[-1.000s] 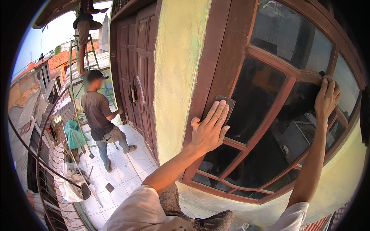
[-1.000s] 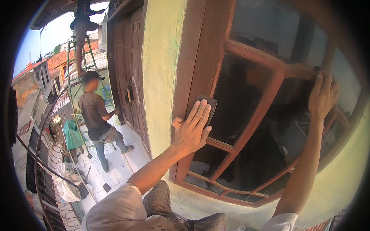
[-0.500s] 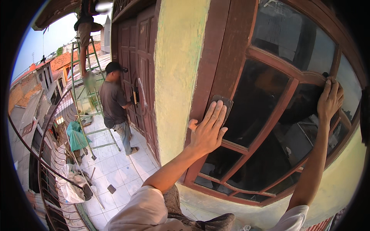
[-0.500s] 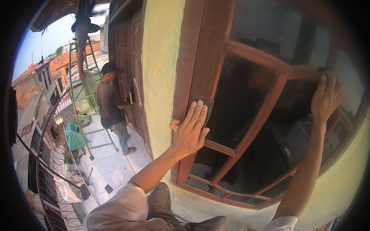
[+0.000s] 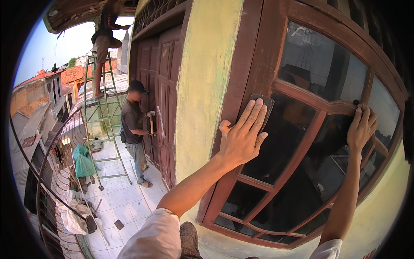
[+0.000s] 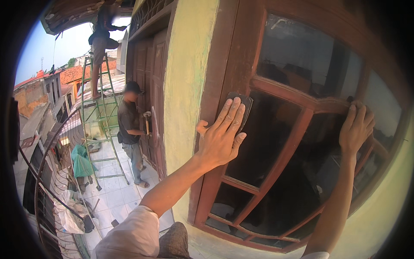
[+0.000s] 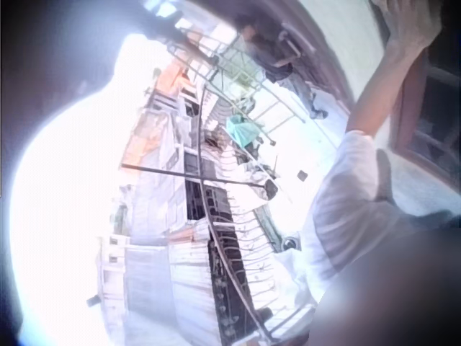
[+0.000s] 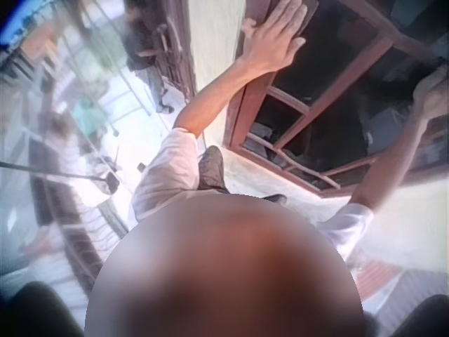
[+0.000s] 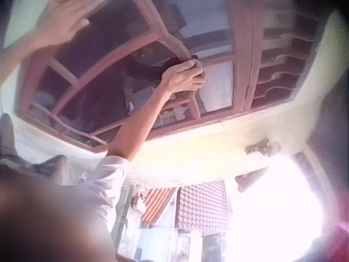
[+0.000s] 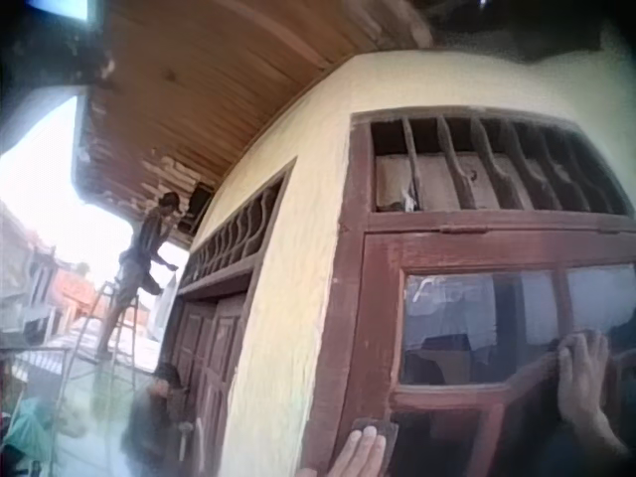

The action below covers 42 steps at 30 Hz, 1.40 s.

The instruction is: The person sands the wooden window frame using a sanding block, moving methodically along the top, sides, and mullions. The person sits on the balcony floor and works on the frame from multiple angles.

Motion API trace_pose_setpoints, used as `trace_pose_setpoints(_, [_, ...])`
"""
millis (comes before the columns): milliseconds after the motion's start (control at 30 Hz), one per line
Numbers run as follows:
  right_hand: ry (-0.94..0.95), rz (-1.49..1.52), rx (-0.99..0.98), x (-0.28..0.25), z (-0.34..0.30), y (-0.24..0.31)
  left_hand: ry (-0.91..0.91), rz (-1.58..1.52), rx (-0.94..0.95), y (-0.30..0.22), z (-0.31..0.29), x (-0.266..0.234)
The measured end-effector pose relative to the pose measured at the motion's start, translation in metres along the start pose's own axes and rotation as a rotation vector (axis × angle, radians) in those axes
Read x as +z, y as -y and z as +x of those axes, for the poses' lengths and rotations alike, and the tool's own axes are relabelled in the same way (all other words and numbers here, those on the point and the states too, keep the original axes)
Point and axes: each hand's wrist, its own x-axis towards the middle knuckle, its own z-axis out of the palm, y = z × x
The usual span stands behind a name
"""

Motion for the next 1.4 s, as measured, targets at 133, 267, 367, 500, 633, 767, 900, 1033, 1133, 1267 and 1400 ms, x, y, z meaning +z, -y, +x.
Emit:
trace_pose_setpoints(133, [-0.021,0.022,-0.031,0.001,0.003,0.002,-0.118,0.067,-0.021,0.02,0.102,-0.005])
trace_pose_setpoints(267, [-0.01,0.015,-0.026,-0.005,0.008,0.0,-0.181,0.051,0.017,0.016,0.111,-0.002])
trace_pose_setpoints(367, [-0.041,0.022,-0.016,-0.005,-0.002,0.012,-0.141,0.003,0.059,0.017,0.083,0.002])
trace_pose_setpoints(500, [-0.023,0.048,-0.014,-0.011,0.003,0.017,-0.187,0.046,0.035,0.038,0.167,-0.004])
trace_pose_setpoints(633, [-0.054,0.07,-0.037,-0.016,0.006,0.02,-0.201,0.072,0.021,0.032,0.198,-0.004])
trace_pose_setpoints(767, [-0.056,0.095,-0.003,-0.018,0.003,0.023,-0.166,0.093,0.086,0.039,0.203,-0.001])
trace_pose_setpoints(900, [-0.052,0.117,-0.004,-0.02,0.006,0.03,-0.213,0.05,0.032,0.048,0.244,-0.01])
trace_pose_setpoints(1033, [-0.047,0.099,-0.013,-0.025,0.003,0.018,-0.138,-0.02,0.063,0.035,0.215,-0.003])
trace_pose_setpoints(1133, [-0.059,0.102,-0.006,-0.017,0.005,0.029,-0.122,0.061,0.036,0.042,0.252,-0.024])
trace_pose_setpoints(1267, [-0.027,0.087,0.004,-0.017,-0.003,0.021,-0.141,0.026,0.027,0.03,0.245,-0.006])
trace_pose_setpoints(1400, [-0.055,0.038,-0.011,-0.009,0.007,0.01,-0.188,-0.033,0.018,0.024,0.27,-0.014])
